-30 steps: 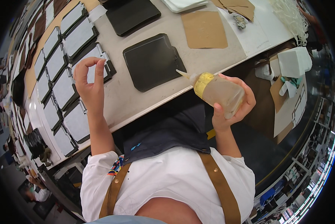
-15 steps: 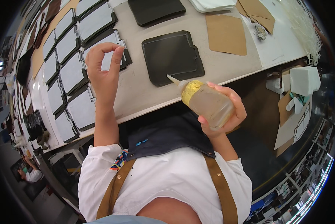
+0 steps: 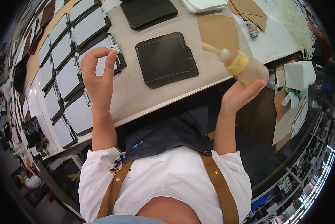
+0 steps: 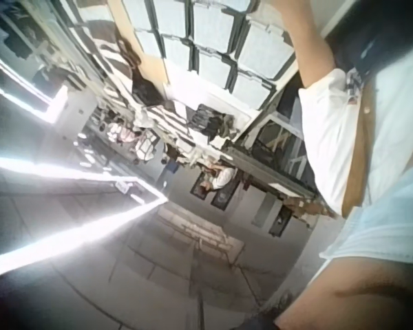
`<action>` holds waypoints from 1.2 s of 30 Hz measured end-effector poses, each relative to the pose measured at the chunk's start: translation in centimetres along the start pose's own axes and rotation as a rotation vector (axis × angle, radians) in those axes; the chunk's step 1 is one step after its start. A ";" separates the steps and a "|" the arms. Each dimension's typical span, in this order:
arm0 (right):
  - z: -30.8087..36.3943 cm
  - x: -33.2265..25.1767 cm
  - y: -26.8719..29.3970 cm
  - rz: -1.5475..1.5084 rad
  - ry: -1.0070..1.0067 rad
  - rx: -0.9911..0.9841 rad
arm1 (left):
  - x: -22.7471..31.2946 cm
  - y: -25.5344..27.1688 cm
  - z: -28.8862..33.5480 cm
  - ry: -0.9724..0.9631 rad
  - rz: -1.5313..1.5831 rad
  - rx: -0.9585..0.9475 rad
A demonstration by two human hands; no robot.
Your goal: The person applies glue from a squeeze bottle onto the edges of a black rectangular base and then places a white square insert on top, pressing it down to adhere. This process is repeated for multiple units on a workbench.
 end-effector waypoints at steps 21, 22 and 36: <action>-14.3 6.8 -12.5 1.306 0.317 -0.940 | 0.0 -2.3 0.4 -0.045 0.029 -0.058; -15.0 7.4 -12.1 1.283 0.314 -0.927 | -0.2 -2.8 0.2 -0.048 0.042 -0.061; -19.3 -6.8 -8.1 0.659 0.394 -0.459 | 7.6 -4.6 -1.6 0.150 0.886 -0.523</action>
Point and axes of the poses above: each hand's wrist, its own z-axis away from the middle knuckle, its own y-axis out of the back of the hand, x = y × z, the point moved 1 cm from there along -z, towards the middle knuckle, and after that the axes turned 11 degrees about -x, right-handed, at the moved point
